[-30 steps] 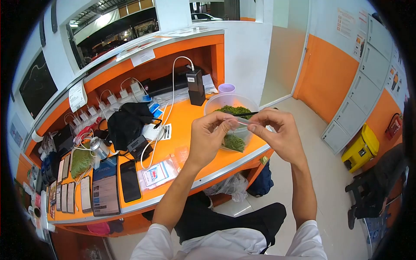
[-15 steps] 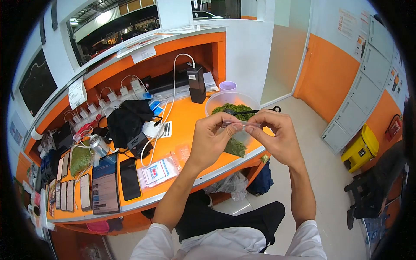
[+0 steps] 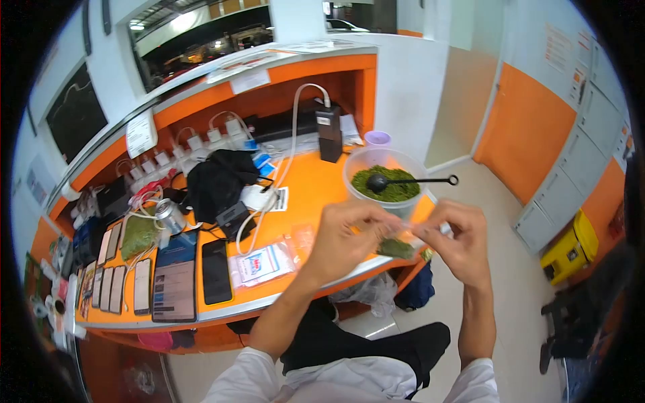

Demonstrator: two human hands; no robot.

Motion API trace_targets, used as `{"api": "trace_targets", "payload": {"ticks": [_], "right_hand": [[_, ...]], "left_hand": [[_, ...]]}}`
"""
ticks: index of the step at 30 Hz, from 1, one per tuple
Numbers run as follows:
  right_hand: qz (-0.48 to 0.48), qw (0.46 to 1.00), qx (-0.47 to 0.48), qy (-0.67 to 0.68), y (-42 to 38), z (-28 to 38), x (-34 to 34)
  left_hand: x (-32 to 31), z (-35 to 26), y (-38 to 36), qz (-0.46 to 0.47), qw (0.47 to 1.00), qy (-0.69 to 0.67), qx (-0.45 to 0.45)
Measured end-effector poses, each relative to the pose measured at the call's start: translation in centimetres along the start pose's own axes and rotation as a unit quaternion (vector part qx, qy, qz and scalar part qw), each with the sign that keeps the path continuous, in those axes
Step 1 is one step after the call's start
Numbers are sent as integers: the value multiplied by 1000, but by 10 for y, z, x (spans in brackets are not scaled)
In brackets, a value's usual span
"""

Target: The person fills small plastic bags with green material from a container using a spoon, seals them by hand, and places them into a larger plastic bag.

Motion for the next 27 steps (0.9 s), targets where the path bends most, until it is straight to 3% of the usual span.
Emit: {"api": "trace_targets", "payload": {"ticks": [5,7,10,14,19,22,23,25,27], "right_hand": [[-3,998,-29,51,-25,7,4],[3,996,-61,64,-35,0,5],[56,991,-72,97,-54,-15,0],[197,973,-109,52,-99,-32,-16],[215,953,-210,-42,-144,-67,-21],[195,924,-324,-52,-157,-93,-26],[196,923,-328,-52,-161,-102,-30],[163,921,-343,-86,-166,-119,-37],[165,912,-362,-100,-178,-136,-54]], "left_hand": [[-3,-11,-15,17,1000,20,-3],[-8,-11,-19,49,996,52,-53],[-21,1,-33,64,997,27,-40],[-50,45,-72,67,996,-14,56],[-53,99,-123,124,977,69,156],[-50,136,-146,231,888,228,326],[-52,152,-152,233,888,225,328],[-59,186,-161,298,828,270,391],[-64,227,-181,273,821,317,389]]}}
Point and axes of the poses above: each hand's wrist, its own y-axis towards the middle knuckle, its own x-axis out of the back of the hand, z = x × y, the point moved 1 cm from there along y, towards the middle knuckle, and after that the axes turned 10 degrees about -y, right-handed, at the moved point
